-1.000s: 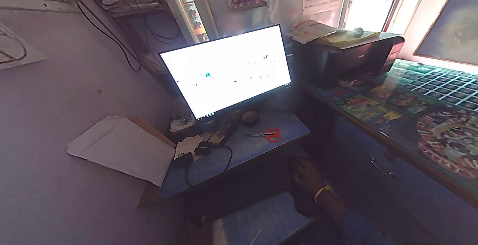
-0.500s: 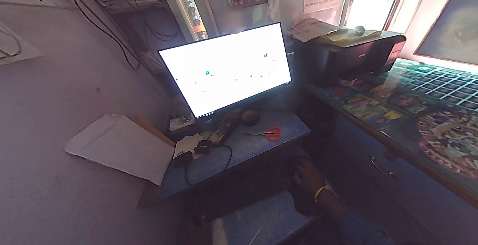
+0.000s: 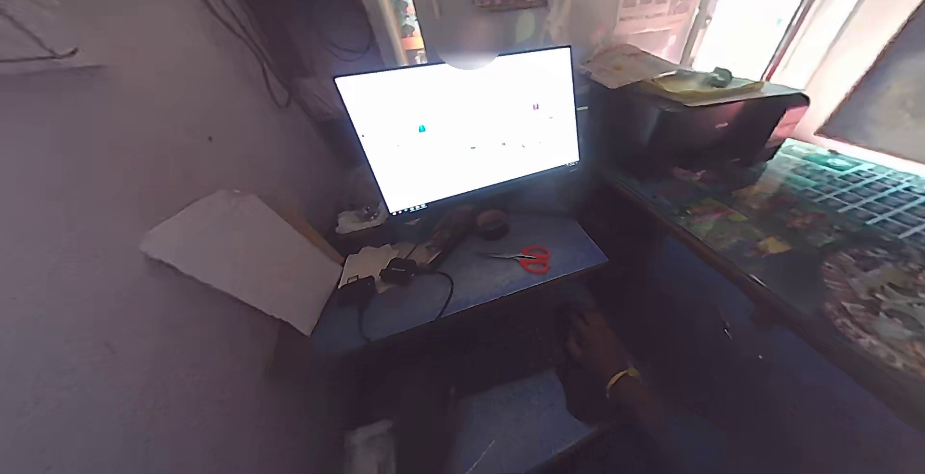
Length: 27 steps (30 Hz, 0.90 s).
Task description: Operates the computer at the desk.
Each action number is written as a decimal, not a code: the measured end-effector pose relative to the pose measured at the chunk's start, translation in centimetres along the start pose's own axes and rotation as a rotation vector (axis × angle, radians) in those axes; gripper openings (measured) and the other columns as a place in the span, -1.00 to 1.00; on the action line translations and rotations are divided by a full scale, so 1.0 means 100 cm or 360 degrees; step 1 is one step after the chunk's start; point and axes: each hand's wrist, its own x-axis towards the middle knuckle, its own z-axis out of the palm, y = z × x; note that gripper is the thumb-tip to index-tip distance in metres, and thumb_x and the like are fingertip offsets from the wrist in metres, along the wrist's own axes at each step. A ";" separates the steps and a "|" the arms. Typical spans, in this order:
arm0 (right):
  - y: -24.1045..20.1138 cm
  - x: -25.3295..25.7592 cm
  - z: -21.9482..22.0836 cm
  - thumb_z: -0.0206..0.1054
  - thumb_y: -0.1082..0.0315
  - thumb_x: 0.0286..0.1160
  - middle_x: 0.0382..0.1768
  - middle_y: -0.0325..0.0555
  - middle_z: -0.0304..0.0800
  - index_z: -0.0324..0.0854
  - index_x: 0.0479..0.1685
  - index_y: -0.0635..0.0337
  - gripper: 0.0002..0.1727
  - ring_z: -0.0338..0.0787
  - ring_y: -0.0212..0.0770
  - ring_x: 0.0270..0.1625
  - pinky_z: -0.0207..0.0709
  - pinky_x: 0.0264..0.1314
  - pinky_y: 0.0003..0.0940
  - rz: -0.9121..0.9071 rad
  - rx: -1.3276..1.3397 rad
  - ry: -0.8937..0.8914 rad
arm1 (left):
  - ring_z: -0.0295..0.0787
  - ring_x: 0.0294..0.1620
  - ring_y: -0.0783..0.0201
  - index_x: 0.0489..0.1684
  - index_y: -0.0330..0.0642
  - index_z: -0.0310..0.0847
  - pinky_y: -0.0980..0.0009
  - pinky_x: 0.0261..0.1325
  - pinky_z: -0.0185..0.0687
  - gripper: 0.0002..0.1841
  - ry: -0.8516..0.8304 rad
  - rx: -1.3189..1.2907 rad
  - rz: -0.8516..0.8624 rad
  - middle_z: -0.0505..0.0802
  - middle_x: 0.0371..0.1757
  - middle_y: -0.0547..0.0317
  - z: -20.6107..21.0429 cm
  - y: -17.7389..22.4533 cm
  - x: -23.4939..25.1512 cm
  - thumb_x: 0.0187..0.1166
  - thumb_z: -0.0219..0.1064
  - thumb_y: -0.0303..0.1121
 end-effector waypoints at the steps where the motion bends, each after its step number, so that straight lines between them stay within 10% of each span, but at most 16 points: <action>1: -0.002 0.001 0.000 0.21 0.06 0.50 0.55 -0.08 0.63 0.65 0.51 -0.08 -0.44 0.64 0.02 0.56 0.53 0.56 0.00 -0.0009 -0.0015 0.0032 | 0.33 0.73 -0.28 0.52 -0.24 0.59 -0.16 0.77 0.08 -0.44 -0.0052 -0.0103 0.0060 0.53 0.66 -0.26 -0.006 0.019 0.004 0.74 0.07 -0.05; 8: -0.013 0.001 -0.016 0.27 0.02 0.53 0.65 0.05 0.49 0.52 0.63 0.09 -0.34 0.48 0.07 0.69 0.39 0.70 0.02 0.0254 0.0005 -0.0317 | 0.50 0.64 -0.14 0.34 0.02 0.77 -0.14 0.63 0.37 -0.56 0.0268 -0.0485 0.0532 0.60 0.62 -0.12 0.049 0.058 0.017 0.58 0.28 -0.06; 27: -0.001 -0.005 0.003 0.23 0.03 0.51 0.62 -0.01 0.55 0.60 0.56 0.00 -0.39 0.53 0.00 0.66 0.44 0.66 -0.05 0.0124 -0.0034 -0.0109 | 0.31 0.79 0.06 0.36 0.28 0.76 -0.08 0.77 0.19 -0.54 0.0098 -0.0416 0.0744 0.52 0.73 0.17 0.076 0.051 0.011 0.73 0.04 0.14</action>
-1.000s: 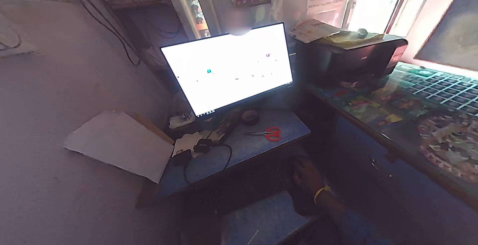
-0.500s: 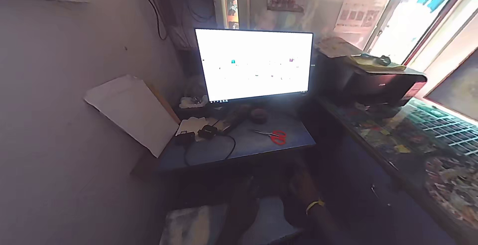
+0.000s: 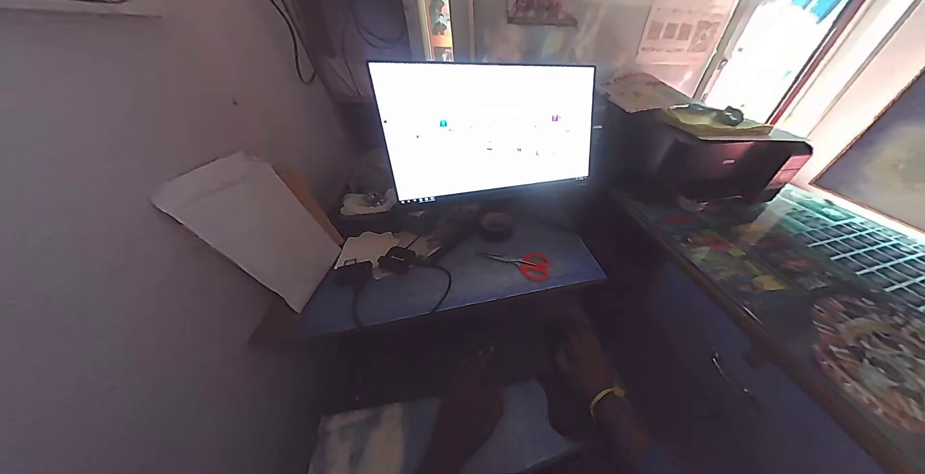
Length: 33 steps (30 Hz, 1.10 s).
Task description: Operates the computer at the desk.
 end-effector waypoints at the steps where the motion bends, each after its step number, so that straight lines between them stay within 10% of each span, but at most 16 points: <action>1: 0.000 0.000 0.000 0.23 0.03 0.51 0.62 0.00 0.54 0.60 0.57 0.00 -0.39 0.52 0.01 0.67 0.43 0.67 -0.04 0.0003 0.0009 -0.0011 | 0.31 0.79 0.06 0.36 0.29 0.75 -0.08 0.77 0.18 -0.54 -0.0007 -0.0001 0.0003 0.52 0.73 0.18 0.001 0.000 -0.001 0.74 0.04 0.14; 20: -0.002 -0.002 -0.005 0.25 0.06 0.48 0.61 -0.04 0.57 0.64 0.52 0.00 -0.41 0.52 0.01 0.66 0.41 0.68 -0.03 -0.0086 0.0037 0.0013 | 0.35 0.75 -0.10 0.49 -0.16 0.61 -0.12 0.74 0.20 -0.41 -0.0115 0.0153 -0.0484 0.49 0.73 -0.07 -0.016 0.013 0.009 0.69 0.09 0.06; 33: -0.002 -0.003 -0.004 0.27 0.07 0.45 0.58 -0.08 0.60 0.70 0.46 -0.05 -0.45 0.53 0.01 0.65 0.44 0.66 -0.04 -0.0158 0.0041 0.0078 | 0.27 0.80 -0.10 0.51 -0.12 0.62 -0.16 0.77 0.12 -0.36 -0.0016 0.0158 -0.0504 0.44 0.77 0.02 -0.007 0.005 0.006 0.68 0.03 0.13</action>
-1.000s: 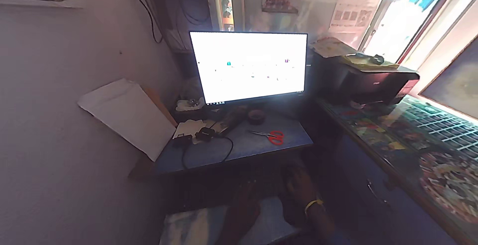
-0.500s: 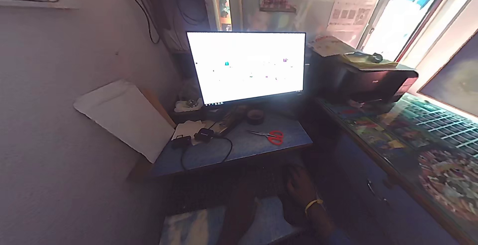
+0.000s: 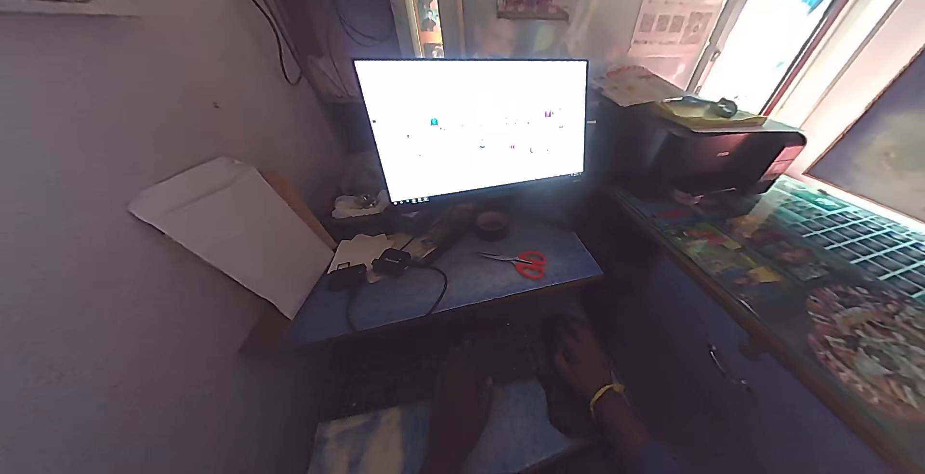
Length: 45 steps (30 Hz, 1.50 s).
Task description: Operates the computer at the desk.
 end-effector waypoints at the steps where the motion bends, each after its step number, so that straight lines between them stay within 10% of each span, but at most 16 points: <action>1: 0.000 0.000 -0.001 0.26 0.07 0.46 0.59 -0.07 0.59 0.69 0.47 -0.05 -0.45 0.53 0.00 0.66 0.43 0.67 -0.04 0.0008 -0.0001 -0.0019 | 0.29 0.79 -0.09 0.49 -0.11 0.63 -0.16 0.76 0.14 -0.38 0.0013 -0.0011 0.0017 0.45 0.76 0.03 0.001 0.000 0.000 0.68 0.03 0.13; 45: -0.003 0.001 -0.003 0.26 0.13 0.54 0.53 0.05 0.63 0.69 0.46 0.01 -0.49 0.57 0.05 0.61 0.46 0.64 -0.07 0.0055 0.0019 0.0019 | 0.22 0.84 0.11 0.51 -0.13 0.60 -0.02 0.83 0.04 -0.29 -0.0101 -0.0023 0.0337 0.45 0.78 0.19 0.007 -0.007 -0.004 0.70 -0.07 0.24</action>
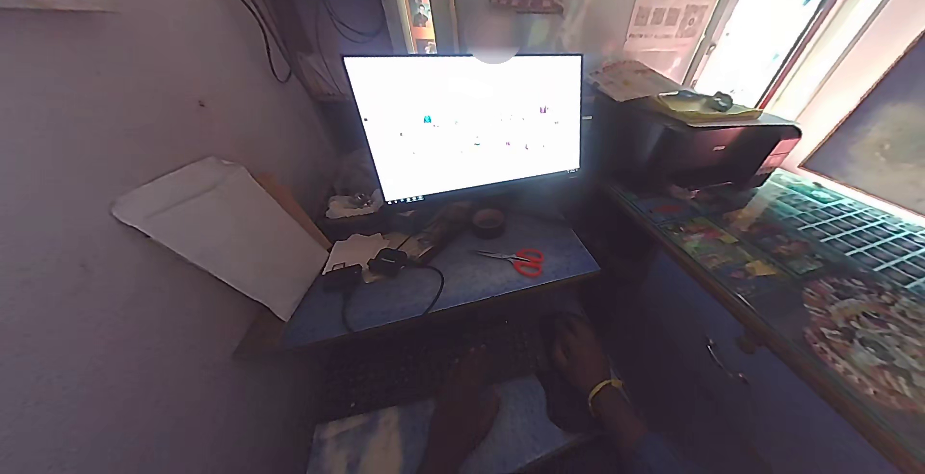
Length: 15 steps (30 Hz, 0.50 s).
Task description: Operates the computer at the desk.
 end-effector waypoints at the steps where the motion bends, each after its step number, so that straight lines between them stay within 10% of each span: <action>1: 0.000 0.000 -0.001 0.26 0.13 0.53 0.54 0.06 0.62 0.68 0.47 0.01 -0.49 0.56 0.06 0.62 0.45 0.65 -0.06 0.0007 0.0008 -0.0014 | 0.22 0.84 0.11 0.51 -0.12 0.60 -0.03 0.82 0.05 -0.29 0.0006 0.0004 0.0004 0.45 0.78 0.19 0.001 0.000 0.000 0.70 -0.08 0.24; 15: -0.001 0.002 -0.002 0.27 0.12 0.50 0.54 0.05 0.61 0.61 0.54 0.04 -0.43 0.57 0.08 0.61 0.46 0.64 -0.02 0.0045 -0.0009 -0.0022 | 0.12 0.87 0.02 0.66 0.04 0.48 -0.10 0.84 -0.03 -0.29 0.0055 -0.0025 0.0008 0.42 0.80 0.14 0.004 -0.001 0.000 0.69 -0.08 0.27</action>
